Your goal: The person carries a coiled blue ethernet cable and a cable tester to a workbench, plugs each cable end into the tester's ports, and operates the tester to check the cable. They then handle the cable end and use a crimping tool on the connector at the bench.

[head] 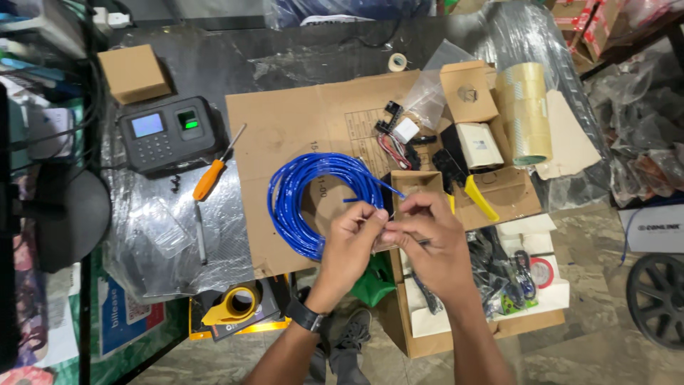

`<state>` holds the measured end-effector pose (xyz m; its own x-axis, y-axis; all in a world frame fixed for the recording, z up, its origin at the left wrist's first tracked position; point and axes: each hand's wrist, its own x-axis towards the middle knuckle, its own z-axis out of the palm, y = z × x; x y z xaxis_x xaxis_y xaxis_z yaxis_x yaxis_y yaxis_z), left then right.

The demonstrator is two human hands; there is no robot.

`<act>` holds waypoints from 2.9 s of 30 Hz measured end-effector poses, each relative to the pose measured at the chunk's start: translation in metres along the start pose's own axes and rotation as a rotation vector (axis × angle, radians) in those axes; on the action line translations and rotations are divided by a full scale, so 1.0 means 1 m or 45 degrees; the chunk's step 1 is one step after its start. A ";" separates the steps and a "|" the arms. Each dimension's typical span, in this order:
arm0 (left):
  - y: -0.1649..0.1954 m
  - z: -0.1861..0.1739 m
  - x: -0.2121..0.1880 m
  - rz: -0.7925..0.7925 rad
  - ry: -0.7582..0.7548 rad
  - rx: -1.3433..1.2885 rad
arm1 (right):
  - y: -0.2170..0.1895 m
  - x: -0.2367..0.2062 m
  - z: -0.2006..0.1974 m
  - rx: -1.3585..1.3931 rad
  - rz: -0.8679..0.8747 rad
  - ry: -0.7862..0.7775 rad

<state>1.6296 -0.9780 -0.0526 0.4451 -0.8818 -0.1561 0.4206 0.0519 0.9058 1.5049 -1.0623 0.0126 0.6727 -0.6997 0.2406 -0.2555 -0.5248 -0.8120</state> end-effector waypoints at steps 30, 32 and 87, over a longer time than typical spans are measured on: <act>-0.041 0.006 0.005 0.105 -0.073 -0.109 | 0.198 0.012 -0.081 0.218 1.389 -0.134; -0.041 0.006 0.005 0.098 -0.066 -0.108 | 0.179 0.000 -0.090 0.285 1.187 0.034; -0.036 -0.036 -0.001 0.250 -0.333 0.075 | 0.002 -0.011 -0.006 -0.478 -0.058 -0.274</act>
<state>1.6425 -0.9616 -0.0994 0.2922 -0.9484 0.1233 0.2969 0.2125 0.9310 1.4927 -1.0587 0.0116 0.8084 -0.5757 0.1229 -0.4304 -0.7205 -0.5438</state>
